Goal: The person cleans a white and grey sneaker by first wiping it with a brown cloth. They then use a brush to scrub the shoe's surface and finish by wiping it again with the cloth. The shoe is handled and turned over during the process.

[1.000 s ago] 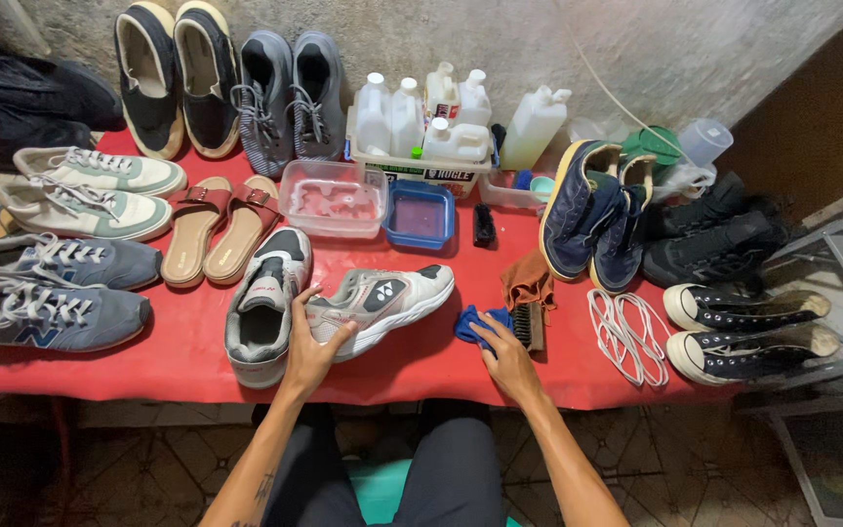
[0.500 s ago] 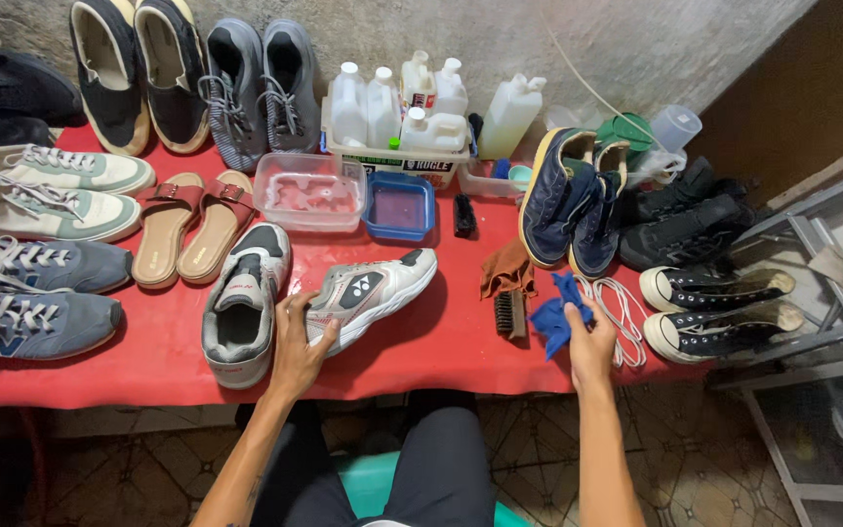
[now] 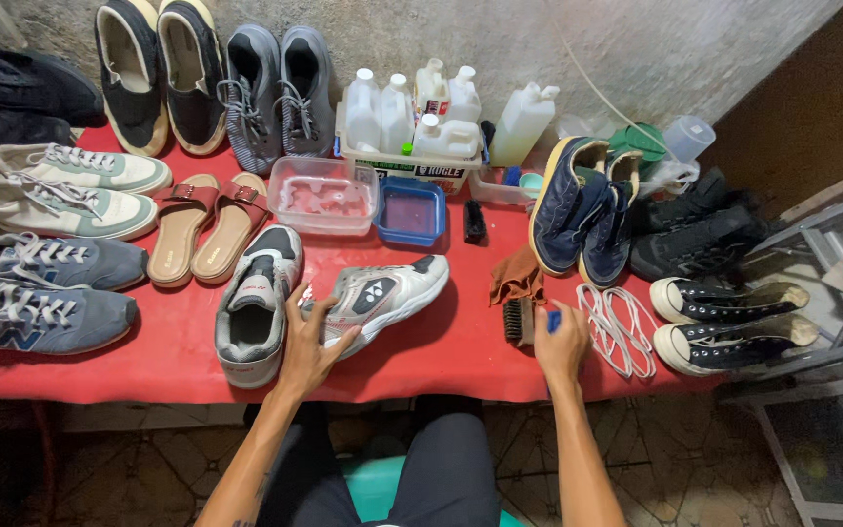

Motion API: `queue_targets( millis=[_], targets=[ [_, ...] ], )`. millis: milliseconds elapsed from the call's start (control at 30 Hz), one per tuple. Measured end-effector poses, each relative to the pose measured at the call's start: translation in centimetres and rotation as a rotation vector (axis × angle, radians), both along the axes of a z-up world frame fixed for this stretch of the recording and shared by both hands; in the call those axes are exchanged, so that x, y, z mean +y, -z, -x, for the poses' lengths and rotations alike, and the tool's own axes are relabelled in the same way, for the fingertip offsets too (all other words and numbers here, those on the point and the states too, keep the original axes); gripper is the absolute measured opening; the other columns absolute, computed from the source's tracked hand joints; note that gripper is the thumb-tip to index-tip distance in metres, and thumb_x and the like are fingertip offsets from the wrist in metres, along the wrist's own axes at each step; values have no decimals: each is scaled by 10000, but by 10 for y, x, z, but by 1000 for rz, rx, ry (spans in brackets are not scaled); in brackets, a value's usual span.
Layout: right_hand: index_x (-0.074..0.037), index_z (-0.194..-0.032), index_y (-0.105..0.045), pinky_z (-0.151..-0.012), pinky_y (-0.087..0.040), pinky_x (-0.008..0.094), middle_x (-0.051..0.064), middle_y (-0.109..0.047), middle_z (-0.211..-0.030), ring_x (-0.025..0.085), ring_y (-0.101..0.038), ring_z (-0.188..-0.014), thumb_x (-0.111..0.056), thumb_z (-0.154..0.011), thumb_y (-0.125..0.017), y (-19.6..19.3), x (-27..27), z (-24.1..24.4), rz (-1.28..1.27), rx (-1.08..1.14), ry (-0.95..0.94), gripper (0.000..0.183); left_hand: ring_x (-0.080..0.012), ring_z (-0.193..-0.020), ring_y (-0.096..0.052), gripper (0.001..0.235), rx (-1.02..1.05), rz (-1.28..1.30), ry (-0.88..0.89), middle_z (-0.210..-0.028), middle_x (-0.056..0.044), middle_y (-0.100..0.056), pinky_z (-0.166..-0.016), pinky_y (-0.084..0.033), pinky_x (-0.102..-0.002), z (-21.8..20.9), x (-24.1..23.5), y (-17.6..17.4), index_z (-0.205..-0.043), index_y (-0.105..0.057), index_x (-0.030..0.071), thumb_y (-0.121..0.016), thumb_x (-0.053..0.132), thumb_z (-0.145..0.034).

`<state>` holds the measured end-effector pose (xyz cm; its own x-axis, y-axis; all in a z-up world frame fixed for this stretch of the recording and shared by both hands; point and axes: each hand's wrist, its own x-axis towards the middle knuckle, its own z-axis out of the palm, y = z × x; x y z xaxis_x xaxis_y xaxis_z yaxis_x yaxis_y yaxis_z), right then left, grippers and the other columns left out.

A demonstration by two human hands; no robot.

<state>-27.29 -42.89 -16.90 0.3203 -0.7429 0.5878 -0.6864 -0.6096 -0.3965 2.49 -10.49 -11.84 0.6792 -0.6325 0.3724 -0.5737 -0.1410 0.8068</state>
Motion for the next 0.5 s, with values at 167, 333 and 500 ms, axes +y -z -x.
queue_targets(
  millis=[167,333,500],
  targets=[
    [-229,-1107,-728,-903,-501,561,112,-736,-1037,390,-699,-1062,-569,-906,-652,0,-32,-36,-415,383,209,402,-494,-1398,-395,523,-68,28,47,-1453,-265,-374,-1160,-299,-575,-8,-2,7,-1219,-644,165,-852,377,-788],
    [-115,-1040,-796,-882,-524,580,239,-773,-1016,483,-709,-1067,-587,-906,-615,-14,-26,-39,-640,501,175,523,-473,-1416,-387,524,-29,5,66,-1443,-253,-382,-1167,-295,-557,-18,-2,11,-1227,-635,171,-848,378,-795],
    [-226,-1194,-669,-978,-477,535,139,-769,-1086,387,-694,-1148,-511,-907,-683,-34,26,-47,-615,505,92,405,-505,-1404,-374,849,45,-49,126,-1500,-258,-328,-1175,-285,-578,-24,1,7,-1278,-597,214,-955,523,-573]
  ],
)
